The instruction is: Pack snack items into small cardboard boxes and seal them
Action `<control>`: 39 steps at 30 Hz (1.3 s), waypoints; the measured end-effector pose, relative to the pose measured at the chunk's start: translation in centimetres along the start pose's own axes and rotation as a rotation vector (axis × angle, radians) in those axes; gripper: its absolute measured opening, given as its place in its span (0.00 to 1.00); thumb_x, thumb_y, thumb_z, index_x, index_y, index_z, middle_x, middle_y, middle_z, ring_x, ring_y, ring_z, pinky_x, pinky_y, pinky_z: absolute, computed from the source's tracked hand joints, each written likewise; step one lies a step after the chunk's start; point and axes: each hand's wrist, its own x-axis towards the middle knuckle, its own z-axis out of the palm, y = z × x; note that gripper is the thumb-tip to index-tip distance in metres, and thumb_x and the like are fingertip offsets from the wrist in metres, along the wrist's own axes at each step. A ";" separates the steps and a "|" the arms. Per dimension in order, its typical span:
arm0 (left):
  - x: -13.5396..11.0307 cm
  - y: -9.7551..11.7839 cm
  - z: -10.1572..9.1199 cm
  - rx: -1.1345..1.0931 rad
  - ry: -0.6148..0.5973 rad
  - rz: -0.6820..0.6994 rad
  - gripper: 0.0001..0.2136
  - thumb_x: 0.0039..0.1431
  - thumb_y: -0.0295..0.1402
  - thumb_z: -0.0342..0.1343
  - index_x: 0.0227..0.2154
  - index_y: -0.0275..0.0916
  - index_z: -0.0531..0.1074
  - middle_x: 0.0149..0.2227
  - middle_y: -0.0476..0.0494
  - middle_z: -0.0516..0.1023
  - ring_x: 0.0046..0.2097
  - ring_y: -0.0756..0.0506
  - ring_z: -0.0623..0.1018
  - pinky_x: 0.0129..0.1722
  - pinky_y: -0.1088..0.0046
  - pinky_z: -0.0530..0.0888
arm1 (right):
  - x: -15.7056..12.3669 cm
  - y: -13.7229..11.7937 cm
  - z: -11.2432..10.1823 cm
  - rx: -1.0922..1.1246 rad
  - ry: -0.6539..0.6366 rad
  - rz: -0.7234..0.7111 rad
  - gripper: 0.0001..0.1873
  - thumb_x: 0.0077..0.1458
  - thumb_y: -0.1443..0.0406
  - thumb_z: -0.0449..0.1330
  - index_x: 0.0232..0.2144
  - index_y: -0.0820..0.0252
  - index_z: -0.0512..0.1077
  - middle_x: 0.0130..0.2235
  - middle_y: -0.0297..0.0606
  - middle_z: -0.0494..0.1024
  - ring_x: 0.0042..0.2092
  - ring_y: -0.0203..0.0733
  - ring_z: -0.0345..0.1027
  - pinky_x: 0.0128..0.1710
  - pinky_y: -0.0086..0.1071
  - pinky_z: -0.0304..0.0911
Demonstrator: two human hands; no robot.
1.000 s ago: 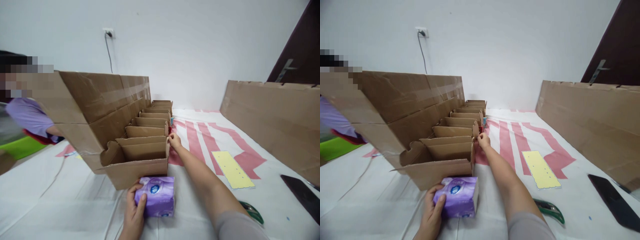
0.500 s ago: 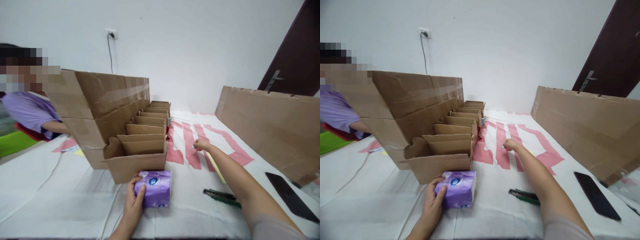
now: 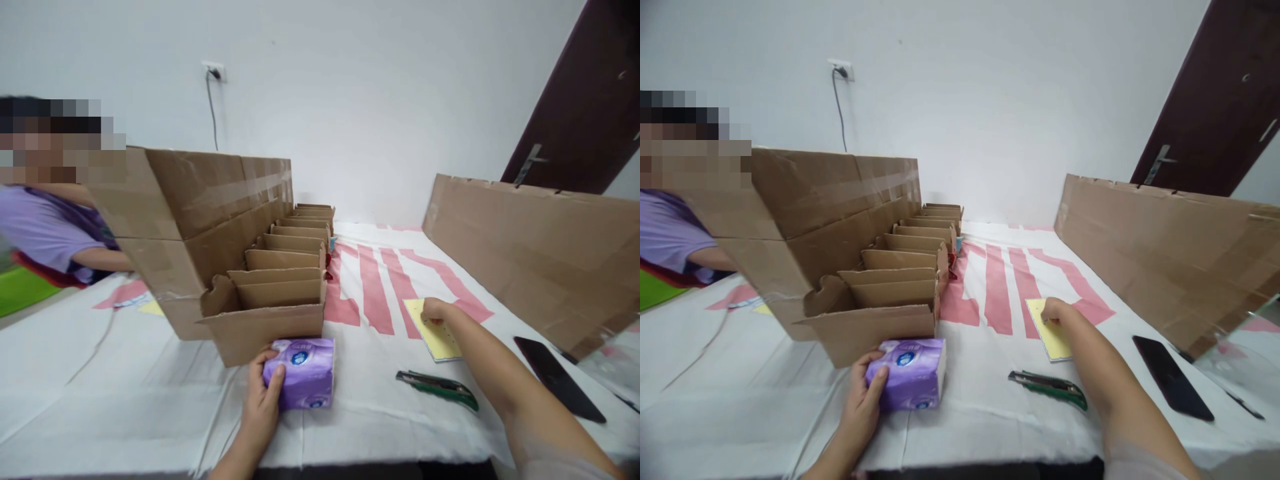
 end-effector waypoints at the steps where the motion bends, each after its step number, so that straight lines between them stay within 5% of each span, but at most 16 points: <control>1: 0.0 0.0 0.0 0.001 0.000 0.001 0.23 0.52 0.54 0.48 0.40 0.40 0.63 0.44 0.41 0.70 0.48 0.39 0.71 0.50 0.59 0.66 | 0.0 0.1 0.0 -0.002 0.004 0.000 0.12 0.59 0.61 0.57 0.37 0.66 0.70 0.34 0.35 0.74 0.32 0.33 0.69 0.31 0.30 0.68; 7: 0.0 0.3 -0.1 0.017 0.002 0.016 0.22 0.53 0.54 0.48 0.40 0.40 0.64 0.44 0.41 0.70 0.48 0.39 0.71 0.50 0.59 0.67 | -0.1 0.8 0.3 0.016 0.024 -0.035 0.13 0.60 0.59 0.56 0.40 0.64 0.70 0.37 0.36 0.74 0.34 0.34 0.69 0.33 0.32 0.68; 11: 0.0 0.1 -0.1 0.013 0.001 0.023 0.22 0.53 0.53 0.48 0.40 0.40 0.64 0.44 0.40 0.70 0.48 0.38 0.71 0.50 0.58 0.67 | 0.1 1.4 0.3 0.067 0.019 -0.113 0.12 0.58 0.59 0.58 0.35 0.64 0.69 0.27 0.30 0.71 0.24 0.29 0.63 0.24 0.26 0.61; 16: 0.0 0.1 -0.1 0.010 0.010 0.028 0.22 0.53 0.53 0.48 0.40 0.40 0.64 0.44 0.41 0.71 0.48 0.39 0.71 0.50 0.59 0.67 | 0.1 1.6 0.2 0.144 0.020 -0.178 0.13 0.43 0.61 0.66 0.25 0.61 0.66 0.15 0.25 0.62 0.18 0.30 0.55 0.19 0.26 0.49; 24: -0.1 0.5 -0.1 -0.016 0.002 0.027 0.22 0.53 0.54 0.49 0.40 0.41 0.64 0.45 0.42 0.70 0.49 0.39 0.70 0.52 0.58 0.66 | -1.0 0.7 -1.1 0.243 0.148 -0.167 0.14 0.42 0.61 0.67 0.27 0.62 0.67 0.23 0.36 0.71 0.25 0.38 0.66 0.25 0.30 0.57; 29: -0.1 -0.2 -0.1 -0.008 -0.006 0.018 0.22 0.54 0.54 0.48 0.41 0.40 0.63 0.46 0.40 0.70 0.51 0.38 0.70 0.53 0.56 0.65 | -1.2 -5.4 -2.0 0.375 0.369 -0.309 0.25 0.44 0.60 0.67 0.44 0.62 0.66 0.45 0.48 0.73 0.44 0.47 0.68 0.38 0.33 0.61; 35: -0.1 -0.7 -0.4 -0.006 -0.040 0.010 0.19 0.56 0.50 0.48 0.42 0.40 0.63 0.47 0.40 0.69 0.51 0.39 0.69 0.53 0.57 0.65 | -2.6 -18.0 0.4 0.655 0.279 -0.735 0.39 0.40 0.57 0.69 0.54 0.59 0.61 0.52 0.47 0.69 0.51 0.47 0.66 0.48 0.36 0.64; 39: -0.4 -0.2 -0.3 0.001 -0.017 0.005 0.19 0.56 0.50 0.49 0.42 0.40 0.64 0.46 0.40 0.70 0.51 0.39 0.70 0.53 0.57 0.65 | -3.4 -25.0 1.4 0.857 0.221 -0.918 0.49 0.41 0.60 0.68 0.61 0.56 0.48 0.56 0.47 0.64 0.57 0.49 0.60 0.51 0.41 0.64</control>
